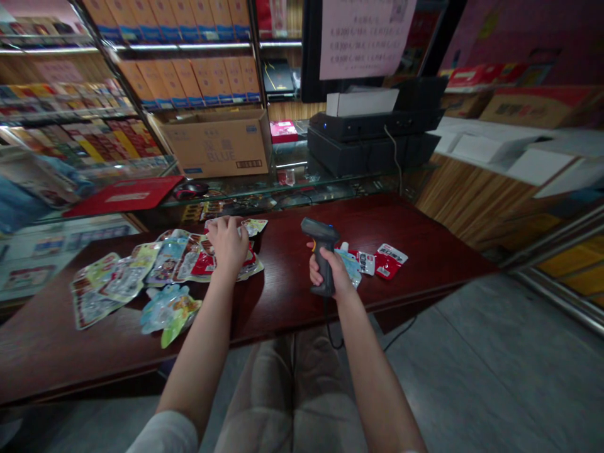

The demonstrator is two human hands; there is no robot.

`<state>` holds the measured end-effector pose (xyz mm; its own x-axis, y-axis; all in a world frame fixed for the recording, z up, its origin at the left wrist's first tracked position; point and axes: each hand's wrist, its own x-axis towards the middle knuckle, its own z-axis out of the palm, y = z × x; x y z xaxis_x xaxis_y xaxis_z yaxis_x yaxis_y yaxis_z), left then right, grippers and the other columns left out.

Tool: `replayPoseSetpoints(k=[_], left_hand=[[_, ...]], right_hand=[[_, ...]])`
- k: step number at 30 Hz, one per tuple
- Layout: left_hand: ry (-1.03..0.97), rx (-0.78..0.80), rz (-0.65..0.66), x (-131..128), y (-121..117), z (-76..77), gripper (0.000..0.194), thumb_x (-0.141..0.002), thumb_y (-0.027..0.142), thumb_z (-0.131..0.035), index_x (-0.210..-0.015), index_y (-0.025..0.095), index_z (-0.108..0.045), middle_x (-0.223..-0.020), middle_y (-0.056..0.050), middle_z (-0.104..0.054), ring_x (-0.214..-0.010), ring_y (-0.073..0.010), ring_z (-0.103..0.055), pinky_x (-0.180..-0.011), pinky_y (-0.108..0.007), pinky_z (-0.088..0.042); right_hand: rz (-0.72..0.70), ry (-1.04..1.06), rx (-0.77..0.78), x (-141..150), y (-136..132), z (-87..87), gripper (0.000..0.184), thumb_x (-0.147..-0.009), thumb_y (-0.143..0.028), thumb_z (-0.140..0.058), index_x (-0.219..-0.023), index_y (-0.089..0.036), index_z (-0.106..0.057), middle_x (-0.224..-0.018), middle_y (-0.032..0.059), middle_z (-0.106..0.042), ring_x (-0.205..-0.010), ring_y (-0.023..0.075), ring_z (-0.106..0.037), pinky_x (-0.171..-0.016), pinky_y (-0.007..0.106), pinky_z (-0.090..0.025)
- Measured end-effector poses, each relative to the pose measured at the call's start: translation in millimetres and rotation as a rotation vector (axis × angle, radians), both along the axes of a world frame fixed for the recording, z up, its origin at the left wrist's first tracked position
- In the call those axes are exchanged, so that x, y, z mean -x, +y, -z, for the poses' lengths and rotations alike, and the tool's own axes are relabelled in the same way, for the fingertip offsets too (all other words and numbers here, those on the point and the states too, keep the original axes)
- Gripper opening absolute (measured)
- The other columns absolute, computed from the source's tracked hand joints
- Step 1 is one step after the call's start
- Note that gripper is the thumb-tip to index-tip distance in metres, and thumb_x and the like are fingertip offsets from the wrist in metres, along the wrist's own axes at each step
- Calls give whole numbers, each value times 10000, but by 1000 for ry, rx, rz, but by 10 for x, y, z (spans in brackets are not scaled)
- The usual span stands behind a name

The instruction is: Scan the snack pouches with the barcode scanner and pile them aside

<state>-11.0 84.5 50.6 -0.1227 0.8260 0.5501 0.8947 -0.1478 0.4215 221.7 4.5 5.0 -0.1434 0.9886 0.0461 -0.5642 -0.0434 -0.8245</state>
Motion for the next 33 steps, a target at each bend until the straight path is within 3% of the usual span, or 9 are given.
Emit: replayPoseSetpoints(k=[6,12,15,18,23,27,33], left_hand=[[-42,11,410,-396,-91,147,191,-912,192,-509,-1006,198,-674,-1099,-141,-666,-1076,-331,-563,-981,-490,-429],[-87,269,752,-830,-188,386,214,-920,273,-572,-1085,171,-663,-1052,-108,-737,-980,-259,-668,-945,-412,-492],[-59,426,791,-1031,-237,419,392,-901,402,-625,-1213,163,-632,-1087,-107,-756,-952,-252,-704,-906,-390,-519],[59,528,781,-1206,-261,418,527,-835,516,-688,-1215,154,-637,-1137,-130,-750,-1030,-305,-703,-910,-420,-524],[163,596,708,-1377,-224,483,536,-754,552,-750,-1115,162,-676,-1158,-167,-730,-1117,-362,-673,-943,-449,-510],[-144,634,727,-1336,-113,622,517,-715,361,-803,-1150,157,-613,-1141,-135,-713,-1046,-290,-683,-915,-380,-514],[-800,467,767,-1082,137,726,550,-669,185,-762,-1150,199,-497,-1065,-46,-630,-981,-208,-636,-924,-370,-504]], right_hand=[[33,-52,10,-157,-60,-51,456,-800,-494,-682,-1140,-206,-582,-570,-82,-491,-346,68,-325,-360,231,-253],[117,-125,48,-598,-275,-41,377,-818,-467,-703,-1071,-211,-593,-593,-61,-516,-367,77,-381,-374,241,-300],[131,-102,50,-787,-316,-14,356,-808,-481,-709,-1020,-218,-598,-591,-55,-510,-367,78,-367,-364,240,-292],[144,-103,44,-880,-270,12,331,-817,-476,-703,-1001,-220,-603,-590,-49,-517,-370,82,-374,-367,240,-304],[141,-109,1,-911,-130,77,350,-818,-470,-714,-1021,-209,-599,-582,-58,-534,-365,74,-394,-368,223,-330],[113,-96,-17,-911,-86,133,364,-827,-459,-704,-1055,-199,-590,-583,-67,-538,-362,74,-403,-363,220,-340],[104,-78,-34,-859,-95,134,328,-841,-437,-704,-1026,-196,-581,-591,-65,-547,-364,68,-405,-364,212,-334]])
